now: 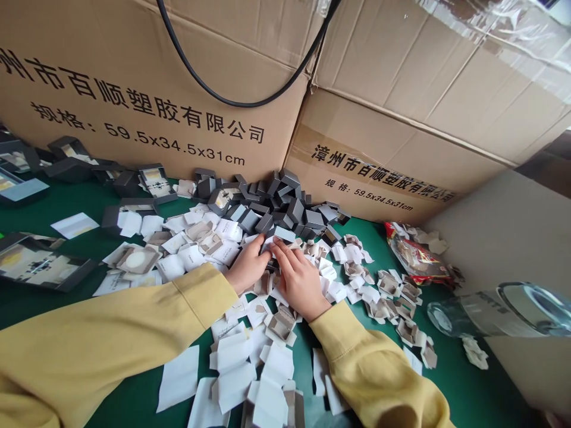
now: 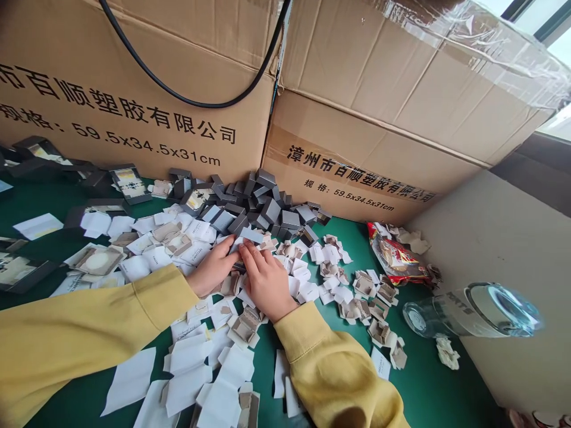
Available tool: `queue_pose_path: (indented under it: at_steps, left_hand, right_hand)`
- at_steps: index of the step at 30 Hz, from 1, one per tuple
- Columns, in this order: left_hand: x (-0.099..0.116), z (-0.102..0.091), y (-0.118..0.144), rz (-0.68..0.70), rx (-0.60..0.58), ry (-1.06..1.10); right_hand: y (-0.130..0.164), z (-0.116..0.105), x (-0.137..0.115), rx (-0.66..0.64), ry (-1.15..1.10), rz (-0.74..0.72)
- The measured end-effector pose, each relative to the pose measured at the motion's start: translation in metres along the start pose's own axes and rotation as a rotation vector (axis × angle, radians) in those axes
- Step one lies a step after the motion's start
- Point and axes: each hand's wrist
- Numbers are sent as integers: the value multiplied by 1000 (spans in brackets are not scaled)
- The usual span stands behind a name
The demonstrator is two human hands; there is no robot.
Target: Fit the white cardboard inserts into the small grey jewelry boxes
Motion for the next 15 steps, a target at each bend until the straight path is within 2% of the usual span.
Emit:
queue_pose_path:
  at_steps: [8, 15]
  left_hand:
    - [0, 2, -1, -45, -53, 192]
    - [-2, 2, 0, -5, -23, 26]
  right_hand:
    - [-1, 1, 0, -17, 48, 27]
    - [-3, 3, -1, -75, 67, 48]
Point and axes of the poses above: each hand's wrist, its own y-axis away from the middle knuckle, its own z-axis out of the palm, x = y × z, and after that the axes turned 4 degrees about y, right-handed
